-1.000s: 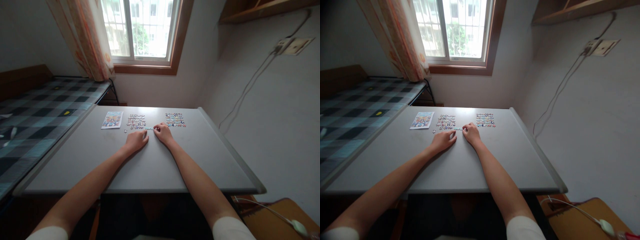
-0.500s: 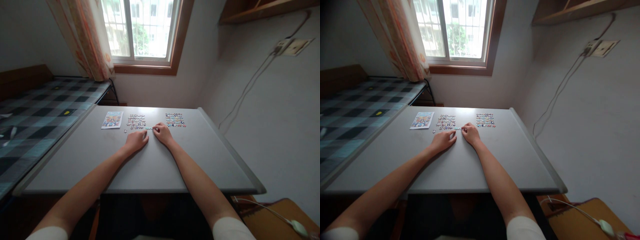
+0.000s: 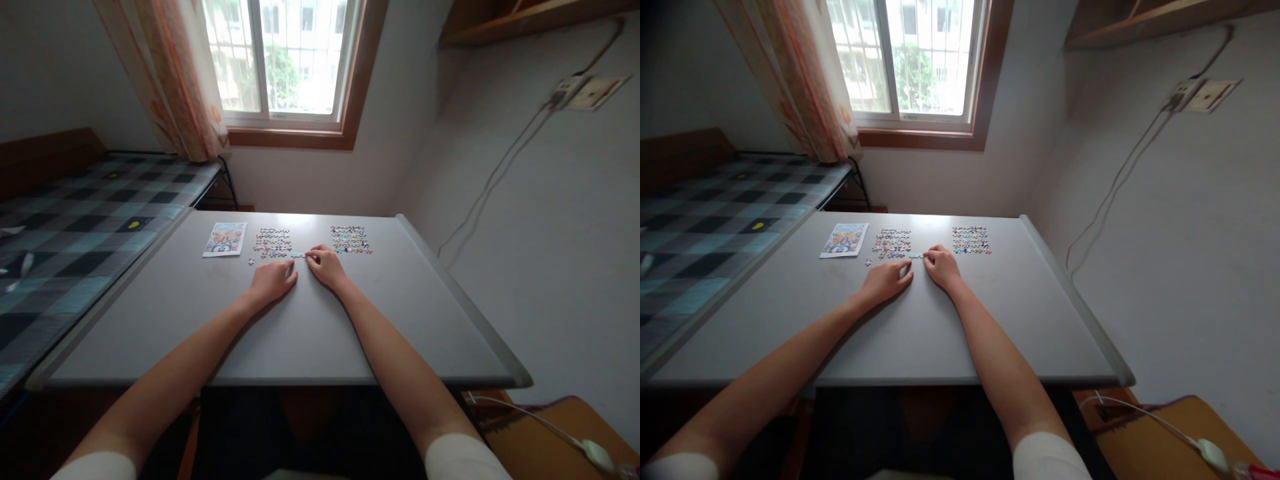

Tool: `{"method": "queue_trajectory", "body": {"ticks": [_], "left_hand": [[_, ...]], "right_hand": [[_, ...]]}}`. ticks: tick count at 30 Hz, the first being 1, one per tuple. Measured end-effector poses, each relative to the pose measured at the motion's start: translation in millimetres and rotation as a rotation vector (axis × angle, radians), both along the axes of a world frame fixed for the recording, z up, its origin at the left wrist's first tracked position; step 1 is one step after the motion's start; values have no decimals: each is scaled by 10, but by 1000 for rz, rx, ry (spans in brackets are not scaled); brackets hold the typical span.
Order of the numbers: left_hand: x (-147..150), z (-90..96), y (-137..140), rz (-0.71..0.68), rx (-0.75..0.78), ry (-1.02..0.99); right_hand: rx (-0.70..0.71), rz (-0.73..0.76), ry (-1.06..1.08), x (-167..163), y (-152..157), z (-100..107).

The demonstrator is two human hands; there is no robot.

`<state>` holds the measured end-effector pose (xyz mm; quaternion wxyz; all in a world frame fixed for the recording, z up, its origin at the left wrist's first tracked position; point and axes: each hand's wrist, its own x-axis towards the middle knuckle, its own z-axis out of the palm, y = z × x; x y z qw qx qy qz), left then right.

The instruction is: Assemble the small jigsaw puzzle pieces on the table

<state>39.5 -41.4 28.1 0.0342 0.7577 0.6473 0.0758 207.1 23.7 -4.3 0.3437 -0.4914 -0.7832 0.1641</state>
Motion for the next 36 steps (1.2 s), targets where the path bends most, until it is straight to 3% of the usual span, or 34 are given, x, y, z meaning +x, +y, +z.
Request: {"method": "queue_trajectory", "body": {"ticks": [7,14,28,32,36], "left_hand": [[17,22,-8,35,-39,-12],[-8,-19,9,-3,7,15],[-26,-53,25,-22,34,27],[-32,-64,31,-20,34,28],[-29,-67,30,-22,31,22]], "right_hand": [[-11,0,10,-2,-4,10],[38,-34,-2,-1,-14,18],[4,-31,2,-3,-13,21],[3,-111,-69,-11,-35,38],[-2,-95,-189,-25,-56,54]]}}
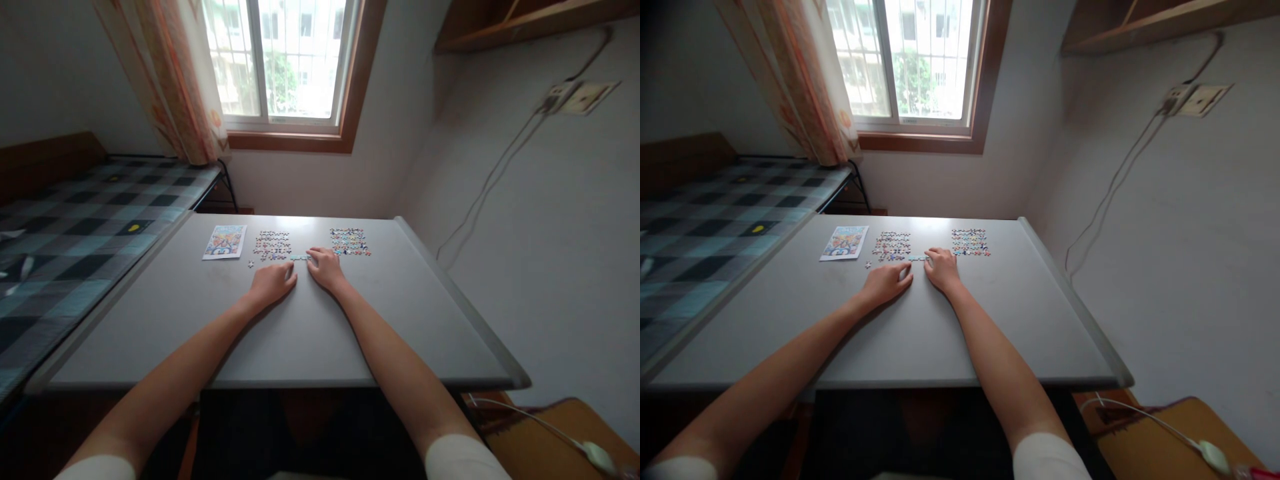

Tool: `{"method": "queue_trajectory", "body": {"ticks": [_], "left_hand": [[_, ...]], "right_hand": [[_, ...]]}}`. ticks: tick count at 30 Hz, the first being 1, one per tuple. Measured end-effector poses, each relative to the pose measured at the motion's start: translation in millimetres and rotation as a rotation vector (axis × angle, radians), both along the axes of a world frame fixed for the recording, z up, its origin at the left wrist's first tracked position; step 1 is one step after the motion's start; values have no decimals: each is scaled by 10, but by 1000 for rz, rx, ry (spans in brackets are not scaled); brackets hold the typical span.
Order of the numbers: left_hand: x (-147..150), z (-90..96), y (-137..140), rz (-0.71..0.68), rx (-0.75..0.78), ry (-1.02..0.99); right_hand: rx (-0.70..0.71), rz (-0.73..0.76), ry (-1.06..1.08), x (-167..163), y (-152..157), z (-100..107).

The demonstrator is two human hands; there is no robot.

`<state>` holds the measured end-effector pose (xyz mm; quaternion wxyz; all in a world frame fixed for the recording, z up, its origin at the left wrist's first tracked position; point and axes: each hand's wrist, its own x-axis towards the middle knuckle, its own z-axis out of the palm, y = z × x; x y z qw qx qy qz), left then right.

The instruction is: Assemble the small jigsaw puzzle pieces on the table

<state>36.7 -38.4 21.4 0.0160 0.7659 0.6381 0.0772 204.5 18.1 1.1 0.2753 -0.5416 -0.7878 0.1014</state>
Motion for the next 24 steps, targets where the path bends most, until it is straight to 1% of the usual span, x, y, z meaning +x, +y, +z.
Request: {"method": "queue_trajectory", "body": {"ticks": [4,7,24], "left_hand": [[3,2,-2,1,2,-9],[0,-1,2,-4,3,-11],[-2,4,8,-8,2,5]], "right_hand": [[-18,12,-108,-10,-29,18],[-30,16,-142,-8,-40,27],[-31,23,-116,21,-25,17]]}}
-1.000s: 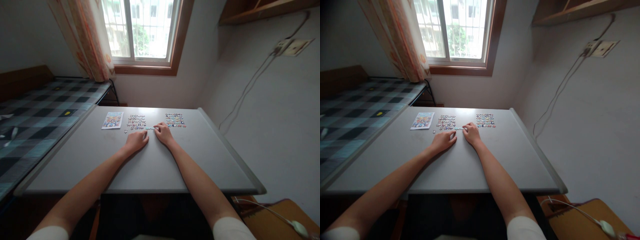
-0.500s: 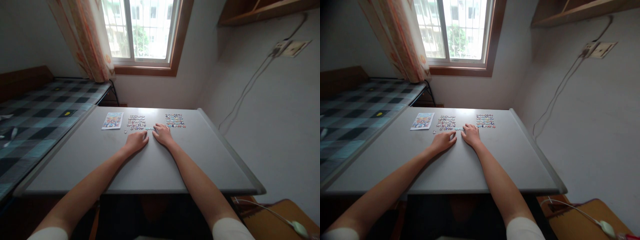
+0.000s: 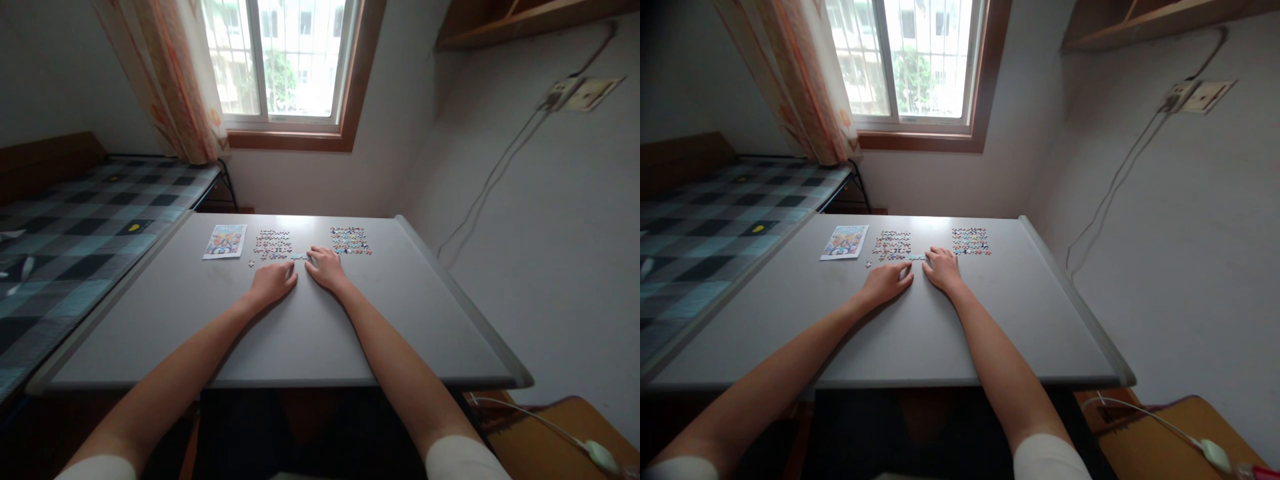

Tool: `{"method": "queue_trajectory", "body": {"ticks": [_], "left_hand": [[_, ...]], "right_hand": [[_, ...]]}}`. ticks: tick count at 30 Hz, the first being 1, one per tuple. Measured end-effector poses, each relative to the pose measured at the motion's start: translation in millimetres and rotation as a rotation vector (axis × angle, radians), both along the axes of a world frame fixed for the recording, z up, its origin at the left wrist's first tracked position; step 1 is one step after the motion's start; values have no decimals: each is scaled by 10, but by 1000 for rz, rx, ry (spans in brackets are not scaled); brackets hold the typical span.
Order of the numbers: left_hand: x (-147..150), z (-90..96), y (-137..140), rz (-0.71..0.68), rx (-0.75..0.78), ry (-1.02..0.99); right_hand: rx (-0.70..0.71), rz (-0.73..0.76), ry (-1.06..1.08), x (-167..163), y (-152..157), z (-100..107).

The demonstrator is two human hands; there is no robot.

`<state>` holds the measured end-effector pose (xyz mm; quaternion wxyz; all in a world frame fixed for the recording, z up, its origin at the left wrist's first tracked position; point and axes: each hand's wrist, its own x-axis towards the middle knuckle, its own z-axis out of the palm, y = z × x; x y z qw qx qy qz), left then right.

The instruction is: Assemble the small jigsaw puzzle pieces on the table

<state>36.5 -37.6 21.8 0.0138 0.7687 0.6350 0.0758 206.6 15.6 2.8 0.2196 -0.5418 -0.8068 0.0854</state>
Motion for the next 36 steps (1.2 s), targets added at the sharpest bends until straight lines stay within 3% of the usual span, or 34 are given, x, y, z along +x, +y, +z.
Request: {"method": "queue_trajectory", "body": {"ticks": [36], "left_hand": [[2,24,-8,-32,-2,-7]], "right_hand": [[-6,-22,-35,-62,57,116]]}}
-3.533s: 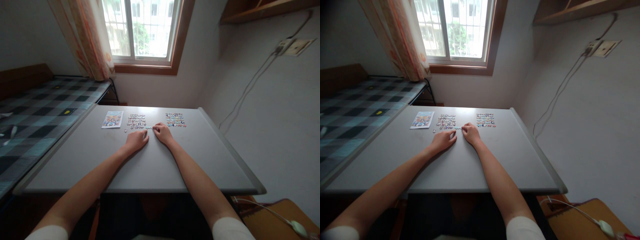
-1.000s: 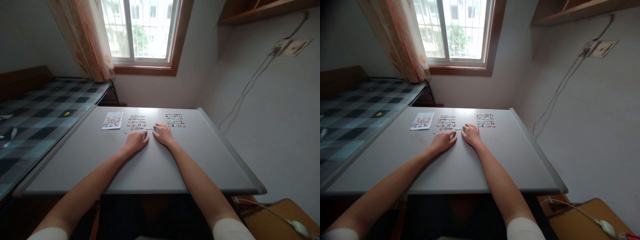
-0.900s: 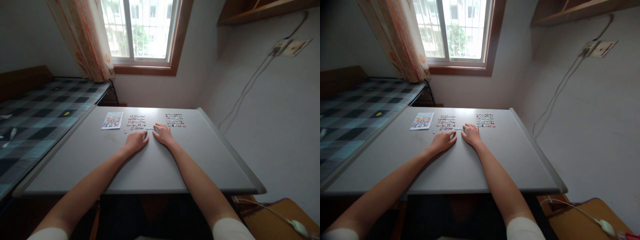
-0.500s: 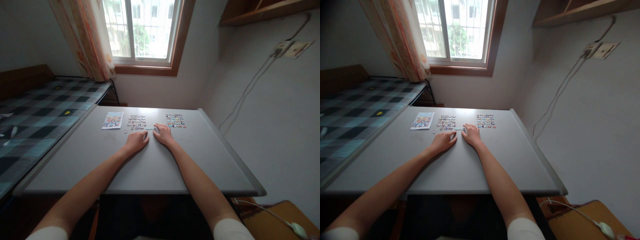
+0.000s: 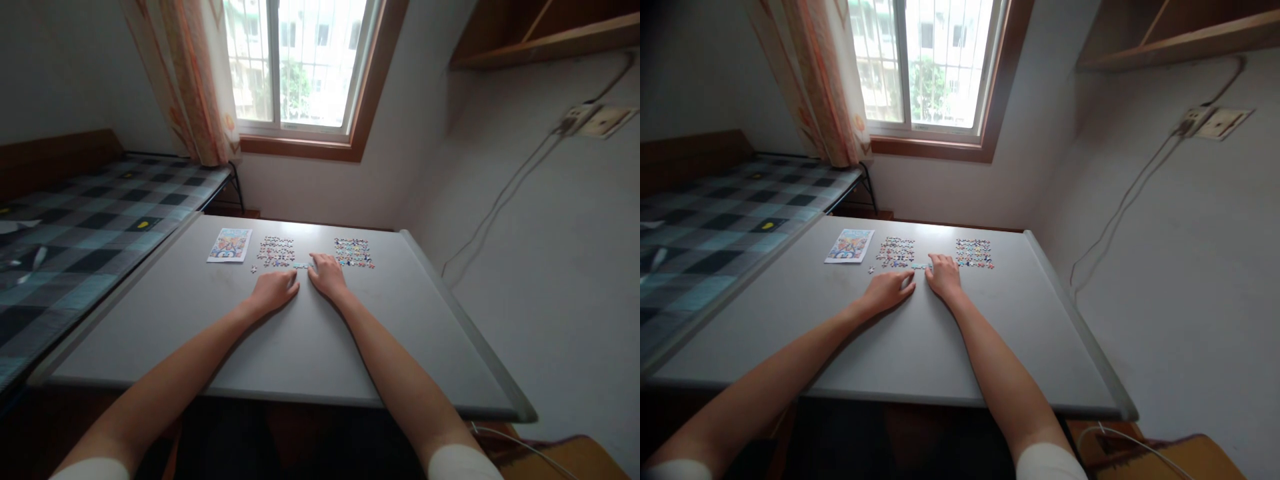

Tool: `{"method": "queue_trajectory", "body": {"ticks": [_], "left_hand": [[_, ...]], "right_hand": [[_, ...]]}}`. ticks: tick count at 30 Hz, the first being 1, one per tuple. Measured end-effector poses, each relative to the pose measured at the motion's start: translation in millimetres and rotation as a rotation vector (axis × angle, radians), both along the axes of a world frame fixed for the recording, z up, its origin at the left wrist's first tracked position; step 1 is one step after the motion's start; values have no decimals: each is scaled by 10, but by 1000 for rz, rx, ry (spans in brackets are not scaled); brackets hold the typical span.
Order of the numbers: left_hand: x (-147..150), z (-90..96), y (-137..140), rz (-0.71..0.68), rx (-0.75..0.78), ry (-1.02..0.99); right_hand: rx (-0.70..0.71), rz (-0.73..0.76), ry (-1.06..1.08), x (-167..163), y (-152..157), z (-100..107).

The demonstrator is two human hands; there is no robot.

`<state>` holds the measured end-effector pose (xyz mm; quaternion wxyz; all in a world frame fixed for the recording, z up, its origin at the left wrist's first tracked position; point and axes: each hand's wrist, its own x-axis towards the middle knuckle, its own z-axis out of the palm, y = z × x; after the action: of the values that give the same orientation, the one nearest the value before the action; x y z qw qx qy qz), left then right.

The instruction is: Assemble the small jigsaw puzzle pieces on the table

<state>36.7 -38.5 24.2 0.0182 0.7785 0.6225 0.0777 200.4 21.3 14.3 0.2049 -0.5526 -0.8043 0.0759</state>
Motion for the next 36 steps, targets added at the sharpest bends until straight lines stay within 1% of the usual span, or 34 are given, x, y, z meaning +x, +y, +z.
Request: {"method": "queue_trajectory", "body": {"ticks": [11,24,28,31,36], "left_hand": [[9,-2,9,20,7,11],[15,0,16,26,26,14],[22,28,6,49,-2,-13],[34,45,0,65,-20,-24],[26,37,0,45,-11,-19]], "right_hand": [[39,28,-77,-23,-46,15],[15,36,-124,-35,-78,37],[16,42,-123,-30,-61,16],[25,29,-113,-36,-53,-8],[22,-18,-100,-74,-40,-40]]}}
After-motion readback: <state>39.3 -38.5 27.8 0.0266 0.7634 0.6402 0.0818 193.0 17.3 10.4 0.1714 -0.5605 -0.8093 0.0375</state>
